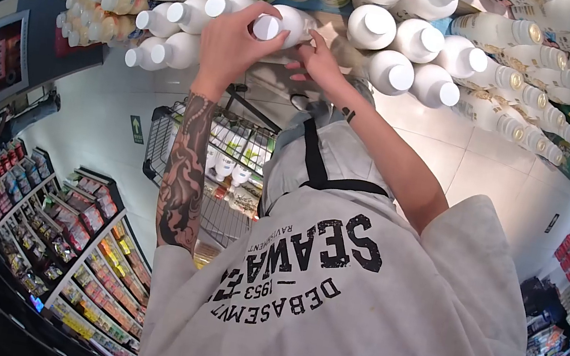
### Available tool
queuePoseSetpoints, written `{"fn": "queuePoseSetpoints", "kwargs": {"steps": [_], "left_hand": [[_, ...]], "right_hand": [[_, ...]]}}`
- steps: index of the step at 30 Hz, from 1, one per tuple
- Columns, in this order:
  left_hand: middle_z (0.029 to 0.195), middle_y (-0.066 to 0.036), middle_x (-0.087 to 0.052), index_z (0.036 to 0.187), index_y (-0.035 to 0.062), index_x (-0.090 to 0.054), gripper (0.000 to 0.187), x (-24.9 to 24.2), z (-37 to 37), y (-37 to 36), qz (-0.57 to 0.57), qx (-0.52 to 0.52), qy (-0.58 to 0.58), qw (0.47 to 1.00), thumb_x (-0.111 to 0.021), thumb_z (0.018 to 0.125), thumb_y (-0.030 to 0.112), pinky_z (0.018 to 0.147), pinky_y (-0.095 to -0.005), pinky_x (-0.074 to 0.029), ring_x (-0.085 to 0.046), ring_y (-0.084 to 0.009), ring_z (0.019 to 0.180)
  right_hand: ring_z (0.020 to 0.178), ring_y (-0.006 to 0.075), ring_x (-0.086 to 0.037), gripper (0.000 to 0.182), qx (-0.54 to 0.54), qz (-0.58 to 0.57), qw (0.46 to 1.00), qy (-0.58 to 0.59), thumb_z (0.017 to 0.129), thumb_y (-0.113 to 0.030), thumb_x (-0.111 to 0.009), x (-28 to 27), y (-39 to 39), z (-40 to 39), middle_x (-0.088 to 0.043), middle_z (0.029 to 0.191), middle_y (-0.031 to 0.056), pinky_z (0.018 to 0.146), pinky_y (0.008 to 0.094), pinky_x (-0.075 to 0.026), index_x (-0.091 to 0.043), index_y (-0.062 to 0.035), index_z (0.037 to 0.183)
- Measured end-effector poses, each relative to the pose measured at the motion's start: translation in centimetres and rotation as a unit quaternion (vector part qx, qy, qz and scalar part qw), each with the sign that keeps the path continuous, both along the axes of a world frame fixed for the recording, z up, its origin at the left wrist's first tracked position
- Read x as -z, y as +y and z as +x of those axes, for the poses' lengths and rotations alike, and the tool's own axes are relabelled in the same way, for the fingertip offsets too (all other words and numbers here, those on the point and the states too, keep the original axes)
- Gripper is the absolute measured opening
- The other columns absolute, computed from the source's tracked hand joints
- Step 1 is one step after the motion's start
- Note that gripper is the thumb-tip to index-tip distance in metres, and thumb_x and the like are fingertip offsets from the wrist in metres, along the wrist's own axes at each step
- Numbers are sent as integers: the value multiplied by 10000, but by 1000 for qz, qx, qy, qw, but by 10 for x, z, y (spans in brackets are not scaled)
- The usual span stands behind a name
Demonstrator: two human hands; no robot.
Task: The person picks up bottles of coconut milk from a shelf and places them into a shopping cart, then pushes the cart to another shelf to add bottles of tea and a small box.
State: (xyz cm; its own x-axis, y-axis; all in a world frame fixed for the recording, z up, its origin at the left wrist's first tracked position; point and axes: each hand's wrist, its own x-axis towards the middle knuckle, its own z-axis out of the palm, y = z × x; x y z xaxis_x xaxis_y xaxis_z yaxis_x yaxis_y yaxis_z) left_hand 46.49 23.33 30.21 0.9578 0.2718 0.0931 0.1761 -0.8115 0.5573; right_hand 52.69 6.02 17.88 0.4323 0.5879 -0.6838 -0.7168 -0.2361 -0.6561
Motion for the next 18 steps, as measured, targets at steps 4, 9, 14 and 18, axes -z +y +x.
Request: {"fn": "queuePoseSetpoints", "kwargs": {"steps": [4,9,14,18], "left_hand": [[723,-54,-728,1019,210,-764,303,5,19,4,55,-5,17,998,-832,817,425,583,-392,-520,-724,-255,682],[802,-69,-753,1153,208,-739,352,-1,20,7,57,-34,36,997,-798,868,408,631,-399,-544,-738,-260,742],[943,-49,-783,1342,179,-646,433,-8,-10,12,-118,-72,33,990,-745,935,288,669,-406,-565,-756,-241,767],[1074,-60,-772,1399,131,-600,426,-10,-91,18,-238,-140,-7,961,-700,987,167,682,-316,-554,-715,-149,749]], "right_hand": [[1062,205,-688,880,10,40,999,9,979,-126,-548,12,17,5,-581,1292,109,822,362,-637,-22,-63,1682],[1119,206,-658,952,18,56,998,-5,949,-97,-569,27,28,6,-556,1318,115,880,352,-634,35,-70,1684],[1188,237,-669,937,1,38,999,-30,975,-102,-551,34,28,5,-537,1428,151,889,362,-633,58,-101,1686],[1215,262,-686,820,6,12,998,-57,1025,-99,-488,28,14,-4,-589,1444,178,914,376,-624,-8,-116,1689]]}}
